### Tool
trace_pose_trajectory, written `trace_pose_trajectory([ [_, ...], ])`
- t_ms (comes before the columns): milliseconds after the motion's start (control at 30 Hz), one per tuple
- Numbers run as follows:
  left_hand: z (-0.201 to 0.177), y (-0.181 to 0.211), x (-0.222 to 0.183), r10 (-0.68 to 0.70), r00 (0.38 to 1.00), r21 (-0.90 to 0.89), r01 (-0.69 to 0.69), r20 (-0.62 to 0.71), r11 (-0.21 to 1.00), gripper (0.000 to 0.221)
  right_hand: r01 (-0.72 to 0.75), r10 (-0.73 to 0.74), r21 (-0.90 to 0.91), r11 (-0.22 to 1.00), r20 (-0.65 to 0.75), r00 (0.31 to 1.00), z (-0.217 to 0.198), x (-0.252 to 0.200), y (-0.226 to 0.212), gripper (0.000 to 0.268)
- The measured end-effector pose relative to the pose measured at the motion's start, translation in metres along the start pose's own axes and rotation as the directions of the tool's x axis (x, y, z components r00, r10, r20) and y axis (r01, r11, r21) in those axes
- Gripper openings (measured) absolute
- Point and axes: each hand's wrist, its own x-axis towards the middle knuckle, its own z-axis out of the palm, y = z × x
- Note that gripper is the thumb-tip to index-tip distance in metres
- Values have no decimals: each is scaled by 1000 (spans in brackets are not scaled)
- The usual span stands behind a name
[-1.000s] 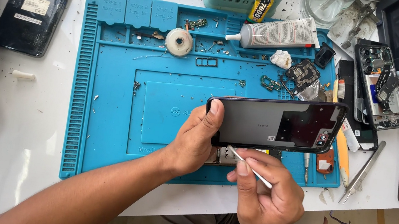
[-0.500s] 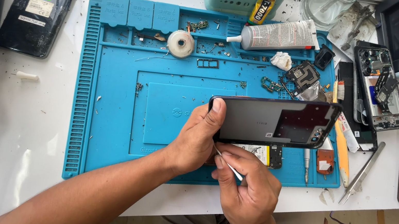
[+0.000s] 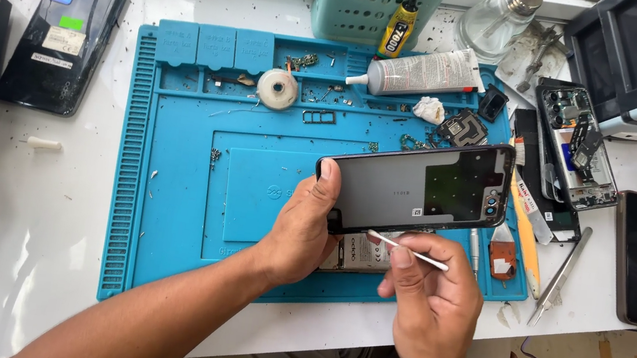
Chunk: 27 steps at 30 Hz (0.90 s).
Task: Cleaning the internal components of a disassembled smartphone using a cotton swab
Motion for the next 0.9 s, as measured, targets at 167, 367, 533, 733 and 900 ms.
trace_pose_trajectory([
  [167, 1, -1, 0, 42, 997, -41, -39, 70, 998, 69, 8, -8, 40, 999, 5, 1000, -13, 10, 8, 21],
  [367, 4, 4, -2, 50, 999, -33, -50, 2, 998, 54, 84, -68, 310, 947, -63, 996, -24, 15, 19, 17],
  [533, -2, -1, 0, 126, 992, -3, -126, 7, 992, 43, 139, -149, 215, 967, 30, 988, -49, 29, 10, 13],
  [733, -2, -12, 0, 233, 949, 193, -274, 211, 942, 29, 153, -144, -177, 972, 66, 987, -77, 54, -26, 13],
  [900, 0, -10, -6, 136, 919, 293, -254, 369, 922, 38, 272, -241, -295, 916, 137, 961, -62, 57, -40, 16],
])
